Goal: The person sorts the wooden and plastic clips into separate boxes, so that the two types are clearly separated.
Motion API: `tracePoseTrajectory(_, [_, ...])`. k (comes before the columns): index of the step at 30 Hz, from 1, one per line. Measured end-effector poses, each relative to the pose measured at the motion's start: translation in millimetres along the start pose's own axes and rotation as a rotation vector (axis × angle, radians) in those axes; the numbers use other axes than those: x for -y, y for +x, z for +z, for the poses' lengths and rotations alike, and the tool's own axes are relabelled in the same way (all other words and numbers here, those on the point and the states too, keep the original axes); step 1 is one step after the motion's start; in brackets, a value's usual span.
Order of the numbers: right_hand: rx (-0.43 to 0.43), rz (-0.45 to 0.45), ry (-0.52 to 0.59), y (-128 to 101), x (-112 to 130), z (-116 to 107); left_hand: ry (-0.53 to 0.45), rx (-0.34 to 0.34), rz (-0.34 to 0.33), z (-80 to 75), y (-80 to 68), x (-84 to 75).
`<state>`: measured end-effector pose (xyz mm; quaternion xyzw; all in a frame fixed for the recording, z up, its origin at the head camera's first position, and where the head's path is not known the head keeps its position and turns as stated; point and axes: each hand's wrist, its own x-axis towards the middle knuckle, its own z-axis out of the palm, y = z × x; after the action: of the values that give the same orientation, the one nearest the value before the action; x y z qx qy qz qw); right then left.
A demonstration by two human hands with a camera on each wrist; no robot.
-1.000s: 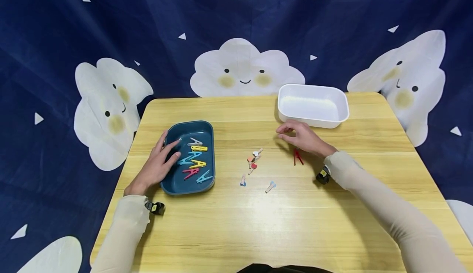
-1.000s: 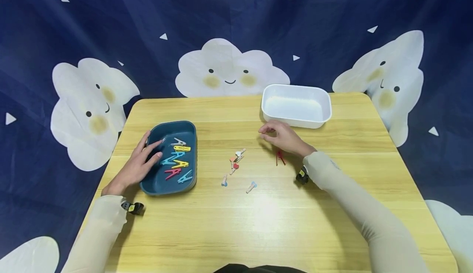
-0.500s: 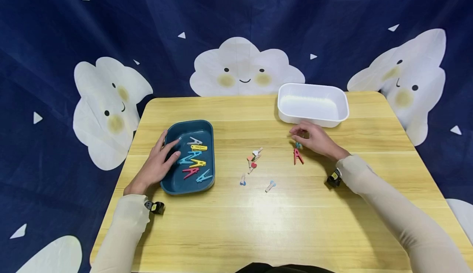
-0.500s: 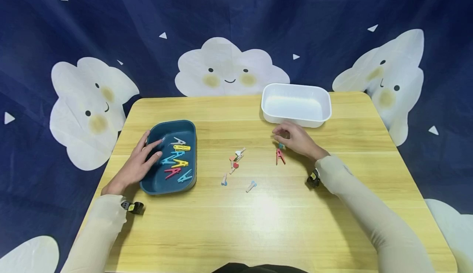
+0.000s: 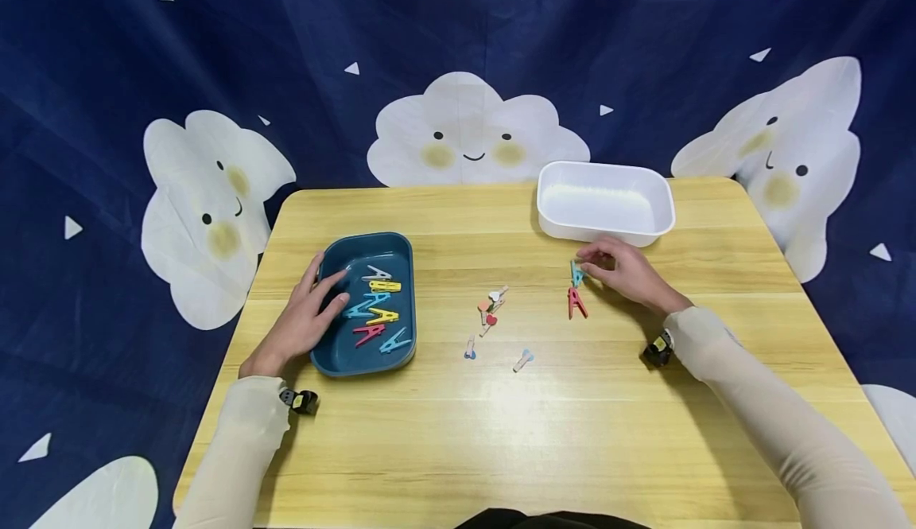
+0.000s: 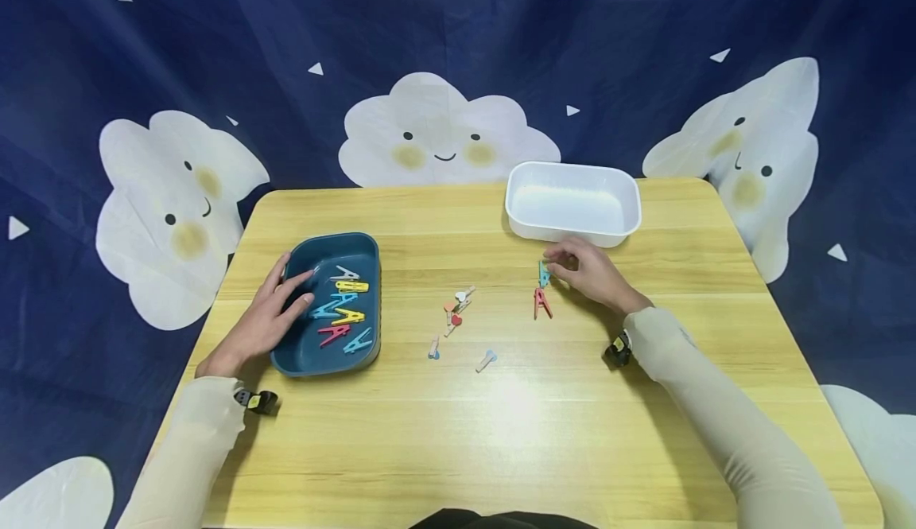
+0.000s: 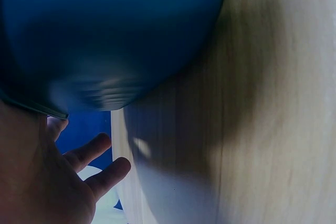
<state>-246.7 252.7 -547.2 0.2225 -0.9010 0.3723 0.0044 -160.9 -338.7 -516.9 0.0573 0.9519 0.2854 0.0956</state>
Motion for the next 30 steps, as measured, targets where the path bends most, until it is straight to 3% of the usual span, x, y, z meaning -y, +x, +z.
tracePoseTrajectory(16, [0.104, 0.073, 0.007, -1.1, -6.0, -5.5, 0.003, -0.002, 0.004, -0.4, -0.8, 0.5])
tracePoseTrajectory(30, [0.056, -0.004, -0.025, -5.1, -8.2, -1.2, -0.001, -0.008, 0.012, 0.2, -0.8, -0.7])
